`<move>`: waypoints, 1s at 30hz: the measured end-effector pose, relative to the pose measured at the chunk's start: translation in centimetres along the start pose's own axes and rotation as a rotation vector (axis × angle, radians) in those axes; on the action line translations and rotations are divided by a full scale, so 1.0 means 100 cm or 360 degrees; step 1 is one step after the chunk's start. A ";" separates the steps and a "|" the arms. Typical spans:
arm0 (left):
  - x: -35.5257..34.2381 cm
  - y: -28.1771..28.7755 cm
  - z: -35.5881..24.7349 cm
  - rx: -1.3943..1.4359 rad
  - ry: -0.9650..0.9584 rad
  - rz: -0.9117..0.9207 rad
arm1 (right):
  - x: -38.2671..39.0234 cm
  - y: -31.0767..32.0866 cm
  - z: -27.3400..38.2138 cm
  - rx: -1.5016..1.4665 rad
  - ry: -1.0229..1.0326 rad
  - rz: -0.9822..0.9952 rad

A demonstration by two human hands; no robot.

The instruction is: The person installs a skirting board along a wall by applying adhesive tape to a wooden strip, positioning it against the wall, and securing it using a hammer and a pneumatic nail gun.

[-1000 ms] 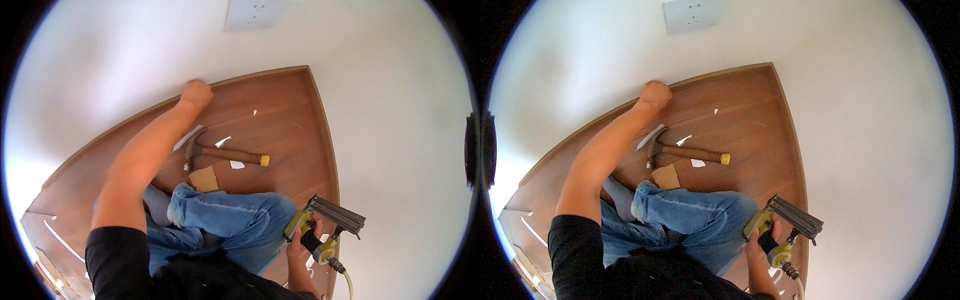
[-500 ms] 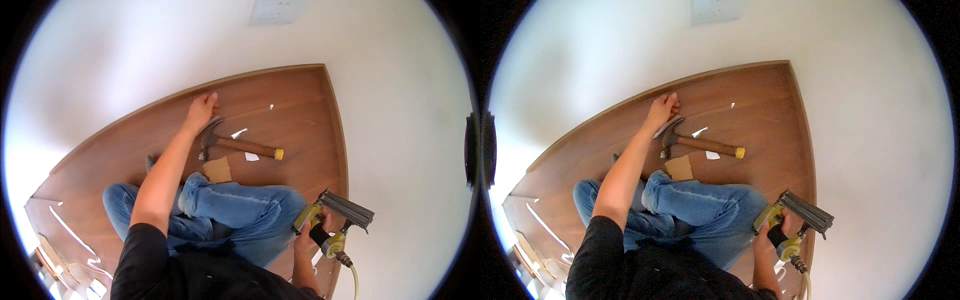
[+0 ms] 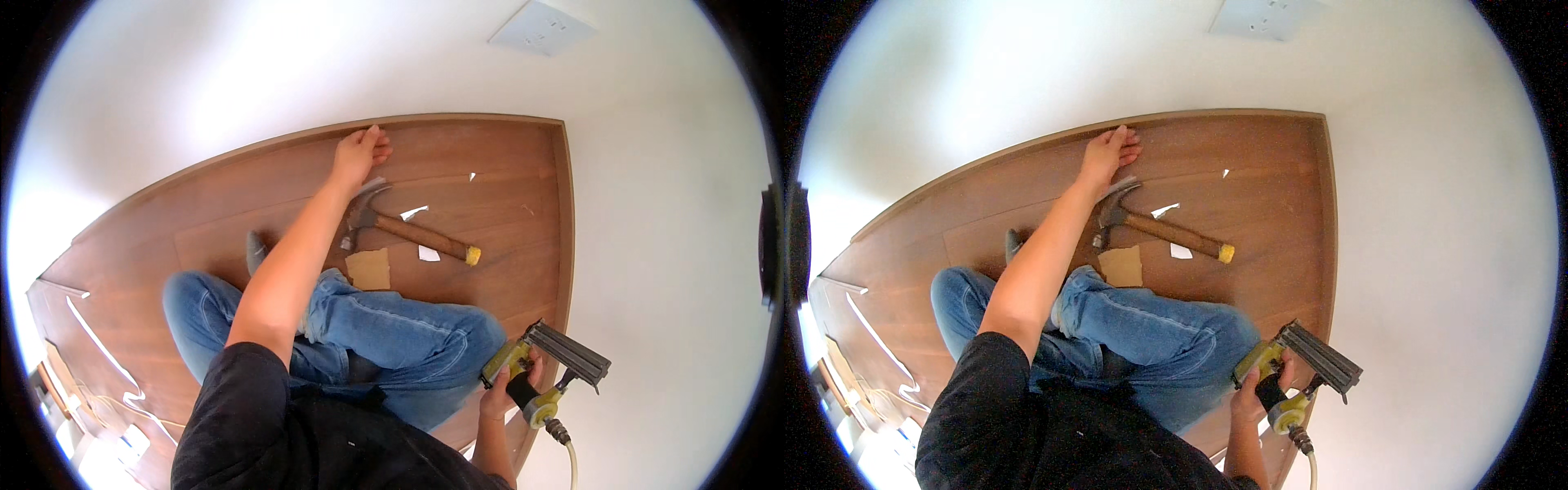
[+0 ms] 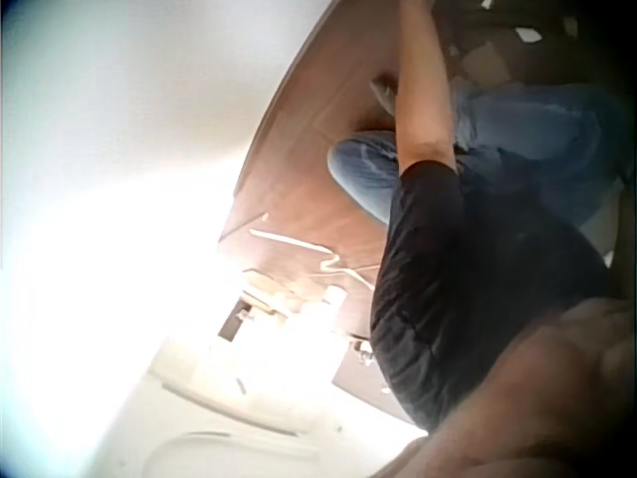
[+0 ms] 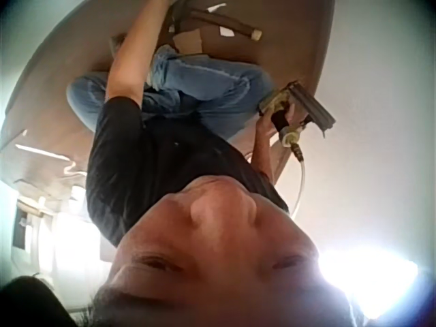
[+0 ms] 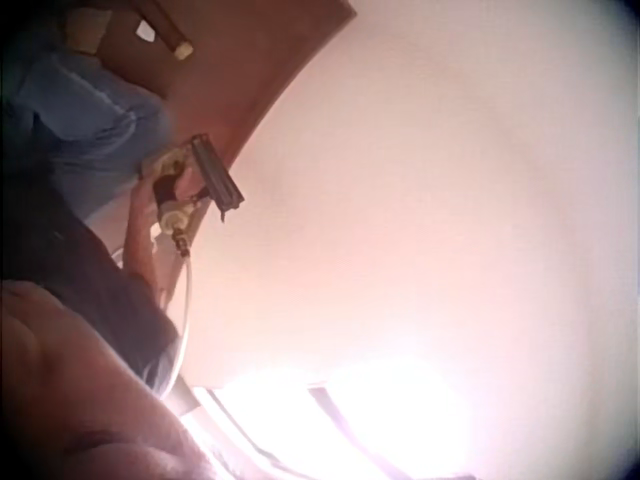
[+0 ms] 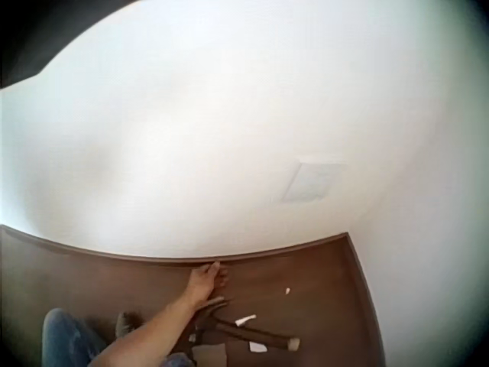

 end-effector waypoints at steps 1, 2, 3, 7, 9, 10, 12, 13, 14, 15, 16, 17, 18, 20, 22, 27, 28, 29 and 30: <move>0.012 0.000 0.004 0.0016 0.0005 -0.0028 | 0.001 0.003 -0.001 -0.0019 0.0013 -0.0027; 0.021 0.004 0.007 0.0030 0.0003 -0.0062 | 0.002 0.002 -0.003 -0.0025 0.0022 -0.0027; 0.027 0.006 0.009 0.0032 -0.0006 -0.0064 | 0.003 0.002 -0.007 -0.0076 -0.0027 -0.0053; 0.042 0.013 0.004 -0.0180 -0.0101 -0.0063 | -0.011 0.009 -0.007 0.0093 0.0059 0.0172; 0.048 -0.004 -0.017 -0.0372 -0.0144 -0.0020 | -0.046 0.006 0.006 0.0190 0.0284 0.0340; 0.052 -0.013 -0.038 -0.0756 -0.0295 -0.0012 | -0.066 -0.013 0.035 0.0286 0.0502 0.0512; 0.049 -0.017 -0.054 -0.1139 -0.0441 -0.0008 | -0.108 -0.055 0.083 0.0467 0.0495 0.0807; 0.043 -0.016 -0.058 -0.1110 -0.0536 -0.0070 | -0.122 -0.079 0.081 0.0281 0.0465 0.0797; 0.037 -0.012 -0.058 -0.1077 -0.0624 -0.0137 | -0.137 -0.103 0.078 0.0098 0.0434 0.0791; 0.030 -0.004 -0.049 -0.1075 -0.0613 -0.0152 | -0.154 -0.136 0.092 0.0179 0.0534 0.0866; 0.018 0.008 -0.025 -0.0675 -0.0289 -0.0106 | -0.167 -0.168 0.105 0.0256 0.0644 0.0936; 0.011 0.014 -0.006 -0.0269 0.0029 -0.0047 | -0.177 -0.196 0.104 0.0278 0.0712 0.0949; 0.011 0.012 -0.005 -0.0259 0.0027 -0.0045 | -0.186 -0.219 0.097 0.0308 0.0780 0.0958; 0.032 0.003 -0.017 -0.1097 -0.0408 0.0042 | -0.200 -0.258 0.090 0.0281 0.0783 0.1020; 0.065 -0.014 -0.018 -0.1601 -0.0808 0.0297 | -0.200 -0.289 0.088 0.0392 0.0727 0.1098; 0.086 -0.009 -0.006 -0.1799 -0.0871 0.0468 | -0.197 -0.318 0.056 0.0021 0.0971 0.0925; 0.083 -0.009 -0.011 -0.1804 -0.0846 0.0463 | -0.201 -0.323 0.041 -0.0221 0.0799 0.0933; 0.075 -0.013 -0.010 -0.1850 -0.0584 0.0672 | -0.202 -0.327 0.045 -0.0213 0.0789 0.0946; 0.069 -0.016 -0.007 -0.1885 -0.0323 0.0891 | -0.202 -0.331 0.046 -0.0121 0.0747 0.0969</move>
Point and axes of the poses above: each hand's wrist, its own x-axis away from the middle knuckle, its own y-axis out of the back of the hand, z = x × y, the point moved 7 cm from there along -x, towards the middle knuckle
